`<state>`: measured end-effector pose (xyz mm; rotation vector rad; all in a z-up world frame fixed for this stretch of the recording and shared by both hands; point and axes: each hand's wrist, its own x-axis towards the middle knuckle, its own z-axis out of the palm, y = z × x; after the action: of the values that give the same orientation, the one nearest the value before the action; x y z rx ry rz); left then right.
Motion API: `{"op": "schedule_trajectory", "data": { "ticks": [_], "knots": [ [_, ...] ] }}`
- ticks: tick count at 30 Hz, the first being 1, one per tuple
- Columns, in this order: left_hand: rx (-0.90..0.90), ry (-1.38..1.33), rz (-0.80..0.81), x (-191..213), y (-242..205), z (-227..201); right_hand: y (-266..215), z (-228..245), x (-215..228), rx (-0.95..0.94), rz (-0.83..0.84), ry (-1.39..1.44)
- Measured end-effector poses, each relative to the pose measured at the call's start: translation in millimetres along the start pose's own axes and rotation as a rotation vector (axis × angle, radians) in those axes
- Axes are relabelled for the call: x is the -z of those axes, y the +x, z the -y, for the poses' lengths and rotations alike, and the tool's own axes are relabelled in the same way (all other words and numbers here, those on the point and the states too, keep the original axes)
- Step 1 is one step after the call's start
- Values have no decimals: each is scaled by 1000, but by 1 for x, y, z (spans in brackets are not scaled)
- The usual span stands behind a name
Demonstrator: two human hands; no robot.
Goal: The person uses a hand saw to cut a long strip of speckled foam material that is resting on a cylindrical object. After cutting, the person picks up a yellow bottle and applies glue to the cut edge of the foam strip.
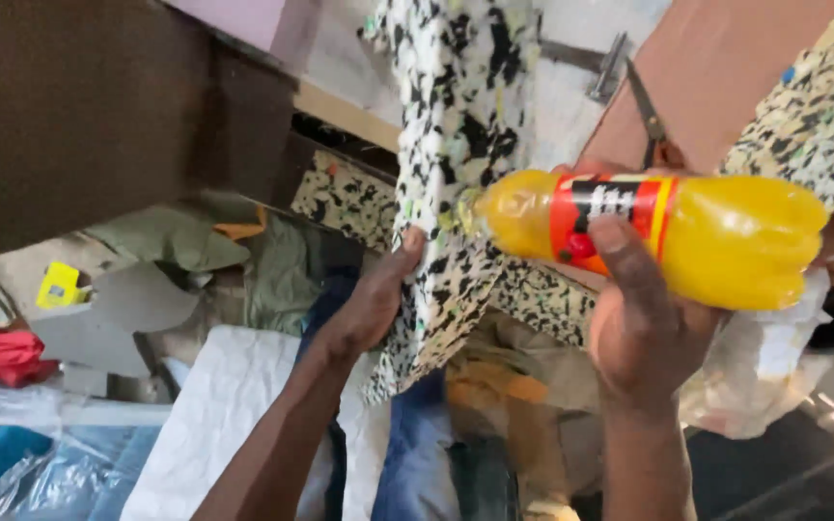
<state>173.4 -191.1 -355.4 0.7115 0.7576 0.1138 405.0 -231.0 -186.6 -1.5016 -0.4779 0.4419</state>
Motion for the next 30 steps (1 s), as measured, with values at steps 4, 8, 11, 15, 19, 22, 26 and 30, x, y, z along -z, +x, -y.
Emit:
{"op": "schedule_trajectory", "data": {
  "ticks": [4,8,11,15,19,22,26,30],
  "knots": [
    [266,17,101,-37,-9,-11,58,-8,18,259,86,116],
    [-410,72,499,-22,-34,18,86,-10,31,322,64,88],
    [-608,71,529,-11,-24,23,46,29,14,-87,77,-69],
    [-101,137,352,-37,-31,-4,84,0,44,227,142,-107],
    [363,125,148,-52,-34,-29,104,-5,41,417,198,-79],
    [-380,115,422,6,-36,68,42,38,31,-61,187,-167],
    [254,217,133,-40,-36,-16,77,-17,80,145,117,-90],
    [224,129,155,-11,-36,45,75,-20,83,308,85,-33]
  ]
}}
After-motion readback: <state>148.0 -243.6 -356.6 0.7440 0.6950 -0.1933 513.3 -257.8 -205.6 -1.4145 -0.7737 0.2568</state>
